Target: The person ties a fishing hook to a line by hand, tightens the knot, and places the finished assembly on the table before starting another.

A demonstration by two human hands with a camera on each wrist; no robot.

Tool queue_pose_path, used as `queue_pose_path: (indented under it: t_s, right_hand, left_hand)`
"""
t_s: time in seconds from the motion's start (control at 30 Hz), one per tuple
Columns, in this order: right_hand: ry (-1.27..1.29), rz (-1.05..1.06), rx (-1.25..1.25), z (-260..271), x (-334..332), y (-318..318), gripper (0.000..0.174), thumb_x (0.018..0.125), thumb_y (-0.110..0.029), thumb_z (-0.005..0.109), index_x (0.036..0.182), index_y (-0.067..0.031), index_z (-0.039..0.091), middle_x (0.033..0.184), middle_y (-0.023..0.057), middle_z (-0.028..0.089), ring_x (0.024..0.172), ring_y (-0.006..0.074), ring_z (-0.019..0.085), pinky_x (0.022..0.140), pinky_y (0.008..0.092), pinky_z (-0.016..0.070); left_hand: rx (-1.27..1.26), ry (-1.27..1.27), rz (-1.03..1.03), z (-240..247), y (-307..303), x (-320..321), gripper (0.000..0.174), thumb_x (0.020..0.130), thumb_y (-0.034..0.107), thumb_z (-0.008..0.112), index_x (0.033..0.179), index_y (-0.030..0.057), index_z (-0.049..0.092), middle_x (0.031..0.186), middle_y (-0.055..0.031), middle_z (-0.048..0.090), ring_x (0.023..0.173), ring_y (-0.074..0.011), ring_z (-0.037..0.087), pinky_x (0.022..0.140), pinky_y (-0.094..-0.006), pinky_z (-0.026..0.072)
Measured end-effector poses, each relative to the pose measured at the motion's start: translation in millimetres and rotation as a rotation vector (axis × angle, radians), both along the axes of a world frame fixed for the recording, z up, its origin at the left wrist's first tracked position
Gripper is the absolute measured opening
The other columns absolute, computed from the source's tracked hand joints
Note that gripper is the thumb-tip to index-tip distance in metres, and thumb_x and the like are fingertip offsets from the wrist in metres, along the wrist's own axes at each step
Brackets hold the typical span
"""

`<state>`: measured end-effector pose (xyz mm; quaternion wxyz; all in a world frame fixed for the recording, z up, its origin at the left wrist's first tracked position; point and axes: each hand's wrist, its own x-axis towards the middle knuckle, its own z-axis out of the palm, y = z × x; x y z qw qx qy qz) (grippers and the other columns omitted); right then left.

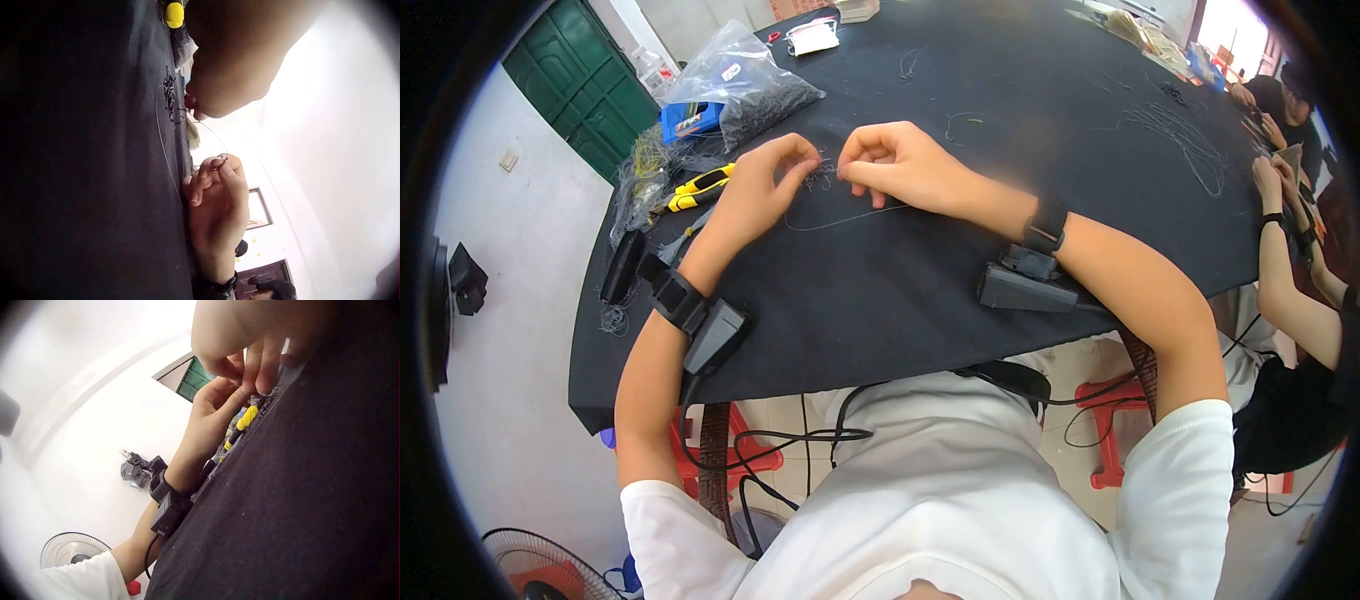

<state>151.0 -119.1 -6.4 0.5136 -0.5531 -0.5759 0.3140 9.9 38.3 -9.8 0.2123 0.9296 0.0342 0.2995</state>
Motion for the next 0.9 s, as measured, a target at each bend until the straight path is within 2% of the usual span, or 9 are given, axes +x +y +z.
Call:
queue_pose_path:
  t_s: [0.33, 0.43, 0.53, 0.63, 0.73, 0.9]
  right_hand:
    - [-0.008, 0.011, -0.022, 0.2, -0.4, -0.4, 0.012, 0.085, -0.014, 0.056, 0.086, -0.0016, 0.058, 0.07, 0.0035, 0.058, 0.054, 0.0063, 0.051, 0.053, 0.0192, 0.0402]
    - [-0.02, 0.014, -0.025, 0.3, -0.6, -0.6, 0.012, 0.085, -0.014, 0.056, 0.086, -0.0016, 0.058, 0.07, 0.0036, 0.058, 0.054, 0.0062, 0.051, 0.053, 0.0192, 0.0402]
    - [-0.029, 0.02, -0.026, 0.1, -0.7, -0.3, 0.012, 0.085, -0.014, 0.056, 0.086, -0.0017, 0.058, 0.07, 0.0037, 0.058, 0.054, 0.0061, 0.051, 0.053, 0.0192, 0.0401]
    - [-0.037, 0.023, -0.021, -1.2, 0.3, 0.7, 0.012, 0.085, -0.014, 0.056, 0.086, -0.0017, 0.058, 0.07, 0.0036, 0.058, 0.054, 0.0061, 0.051, 0.053, 0.0192, 0.04]
    - [-0.039, 0.027, -0.021, -1.3, 0.1, 0.3, 0.012, 0.085, -0.013, 0.056, 0.086, -0.0018, 0.058, 0.069, 0.0035, 0.058, 0.054, 0.0061, 0.051, 0.053, 0.0191, 0.0399]
    - [-0.024, 0.033, -0.031, -0.6, -0.5, -0.3, 0.012, 0.085, -0.013, 0.055, 0.086, -0.0013, 0.058, 0.07, 0.0034, 0.058, 0.054, 0.0061, 0.051, 0.052, 0.0192, 0.0402]
  left_hand:
    - [0.005, 0.077, 0.032, 3.8, -1.8, -4.8, 0.008, 0.08, 0.008, 0.059, 0.083, 0.0011, 0.059, 0.073, -0.0108, 0.062, 0.065, -0.0221, 0.06, 0.062, -0.032, 0.0461]
    - [0.168, -0.012, 0.043, 4.2, 0.0, -4.9, 0.008, 0.08, 0.009, 0.059, 0.084, 0.0019, 0.059, 0.071, -0.0107, 0.062, 0.065, -0.0235, 0.06, 0.061, -0.033, 0.0462]
    - [0.061, 0.022, 0.087, 5.5, -4.1, -5.9, 0.008, 0.08, 0.01, 0.059, 0.084, 0.0028, 0.059, 0.072, -0.0111, 0.063, 0.067, -0.0246, 0.061, 0.062, -0.0336, 0.0461]
    - [0.057, -0.021, 0.091, 4.8, -2.8, -6.3, 0.008, 0.08, 0.01, 0.058, 0.085, 0.0029, 0.058, 0.073, -0.0113, 0.063, 0.069, -0.0249, 0.061, 0.062, -0.0338, 0.046]
    - [0.0, 0.11, 0.136, 11.6, -7.6, -8.9, 0.009, 0.082, 0.007, 0.057, 0.088, 0.0002, 0.058, 0.077, -0.0121, 0.064, 0.076, -0.0224, 0.064, 0.071, -0.0294, 0.0472]
    - [0.092, 0.073, 0.109, 8.8, -5.2, -8.6, 0.008, 0.081, 0.006, 0.058, 0.087, 0.0003, 0.058, 0.075, -0.0116, 0.063, 0.073, -0.0222, 0.063, 0.069, -0.0299, 0.0471]
